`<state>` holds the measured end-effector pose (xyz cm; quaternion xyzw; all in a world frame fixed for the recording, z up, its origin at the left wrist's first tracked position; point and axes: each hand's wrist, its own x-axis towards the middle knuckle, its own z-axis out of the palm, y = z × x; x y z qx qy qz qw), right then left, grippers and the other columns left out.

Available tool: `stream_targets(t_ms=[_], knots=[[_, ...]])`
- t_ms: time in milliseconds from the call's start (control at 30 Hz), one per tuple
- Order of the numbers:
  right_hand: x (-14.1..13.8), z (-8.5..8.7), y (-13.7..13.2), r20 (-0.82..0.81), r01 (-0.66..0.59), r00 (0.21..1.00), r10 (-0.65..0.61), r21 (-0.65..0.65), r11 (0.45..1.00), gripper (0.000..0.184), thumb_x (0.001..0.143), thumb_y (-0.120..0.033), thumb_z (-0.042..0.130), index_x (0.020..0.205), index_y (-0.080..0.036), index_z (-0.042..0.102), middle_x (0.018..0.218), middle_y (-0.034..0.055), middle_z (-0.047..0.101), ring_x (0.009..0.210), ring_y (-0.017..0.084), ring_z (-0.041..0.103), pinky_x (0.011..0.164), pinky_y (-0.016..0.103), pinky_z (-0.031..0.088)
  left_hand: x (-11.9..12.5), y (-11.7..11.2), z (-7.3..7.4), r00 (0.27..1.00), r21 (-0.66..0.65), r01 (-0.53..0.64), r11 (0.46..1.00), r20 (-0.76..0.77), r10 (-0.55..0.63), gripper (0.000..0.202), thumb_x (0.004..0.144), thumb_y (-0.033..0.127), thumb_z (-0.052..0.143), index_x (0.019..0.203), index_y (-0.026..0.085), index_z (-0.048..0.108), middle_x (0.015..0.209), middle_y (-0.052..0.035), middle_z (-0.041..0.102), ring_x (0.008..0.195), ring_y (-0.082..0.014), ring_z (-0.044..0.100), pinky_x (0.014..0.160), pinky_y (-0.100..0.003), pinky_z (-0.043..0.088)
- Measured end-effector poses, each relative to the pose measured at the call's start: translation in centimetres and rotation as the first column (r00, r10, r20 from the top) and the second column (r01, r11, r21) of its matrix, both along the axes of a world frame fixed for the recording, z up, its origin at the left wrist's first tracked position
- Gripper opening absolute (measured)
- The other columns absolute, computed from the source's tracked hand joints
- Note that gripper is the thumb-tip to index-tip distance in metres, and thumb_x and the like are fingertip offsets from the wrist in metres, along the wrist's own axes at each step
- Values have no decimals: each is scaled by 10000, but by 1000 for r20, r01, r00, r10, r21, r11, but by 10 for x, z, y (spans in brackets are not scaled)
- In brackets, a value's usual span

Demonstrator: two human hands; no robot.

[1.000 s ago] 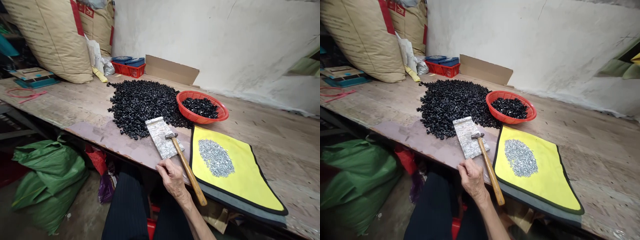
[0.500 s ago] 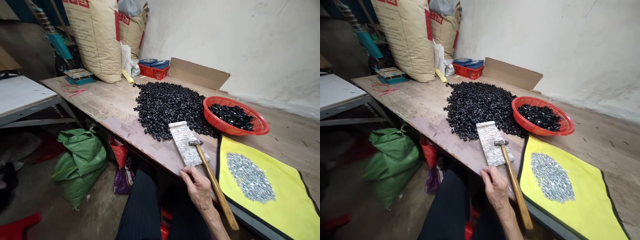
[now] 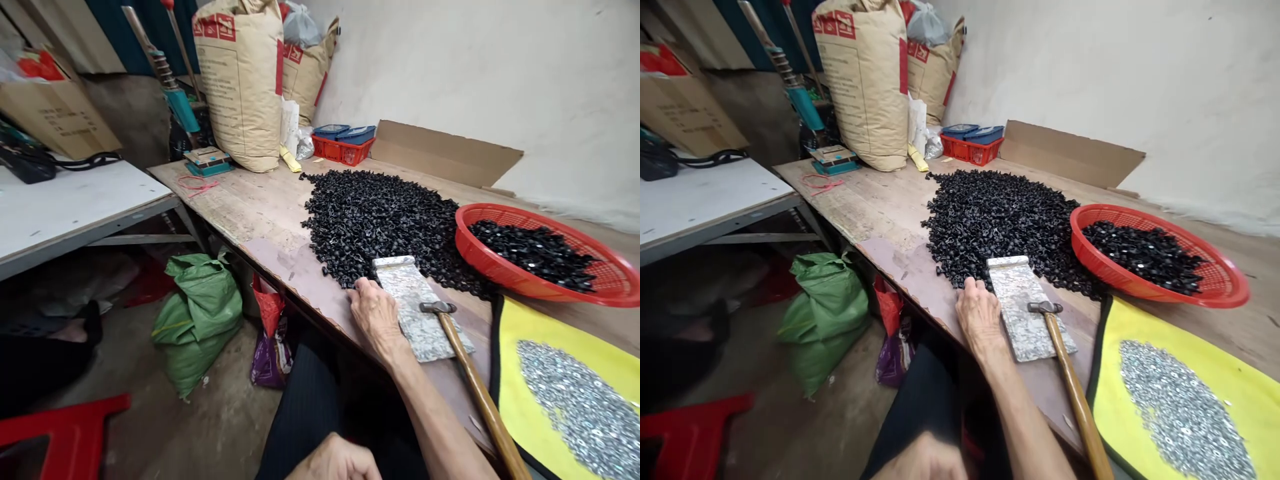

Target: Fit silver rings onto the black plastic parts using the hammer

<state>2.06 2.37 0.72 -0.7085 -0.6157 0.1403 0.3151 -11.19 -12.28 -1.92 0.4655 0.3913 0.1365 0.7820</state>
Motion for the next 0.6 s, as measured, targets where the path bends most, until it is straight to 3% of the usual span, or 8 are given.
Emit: stream_targets(t_ms=[133, 200, 300, 467, 600], knots=[[5, -4, 10, -131, 20, 991, -26, -46, 999, 39, 698, -136, 555, 666, -159, 551, 676, 52, 565, 655, 154, 525, 607, 256, 334, -3, 3, -9, 992, -36, -93, 995, -91, 89, 167, 504, 135, 691, 639, 151, 594, 496, 46, 524, 436, -59, 440, 416, -163, 286], [16, -2, 5, -243, 35, 969, -51, -69, 997, 59, 689, -165, 557, 634, -165, 536, 595, 25, 527, 588, 135, 492, 565, 245, 334, -3, 12, -10, 977, -60, -206, 977, -73, 201, 165, 495, 123, 663, 620, 148, 559, 448, 43, 518, 351, -66, 421, 349, -165, 260], [32, 2, -10, -453, 56, 885, -108, -126, 990, 129, 708, -276, 543, 644, -165, 525, 527, 1, 498, 446, 97, 415, 444, 228, 311, 2, 26, -6, 904, -61, -421, 905, 52, 425, 123, 540, 152, 623, 631, 134, 543, 448, 17, 539, 296, -81, 427, 305, -170, 272], [41, 10, -48, -736, -2, 659, -156, -208, 978, 331, 634, -455, 619, 714, -147, 527, 636, 42, 584, 391, 68, 405, 330, 203, 276, 19, 39, 4, 743, -140, -616, 775, 223, 631, 154, 642, 230, 648, 683, 106, 566, 532, -6, 562, 320, -71, 435, 303, -189, 365], [38, 18, -75, -911, -99, 353, -212, -262, 960, 365, 550, -389, 755, 729, -128, 571, 599, 22, 592, 357, 42, 391, 304, 160, 236, 30, 44, 14, 675, -174, -669, 722, 263, 689, 246, 692, 271, 654, 859, 98, 601, 671, -23, 583, 406, -76, 481, 313, -191, 410]])
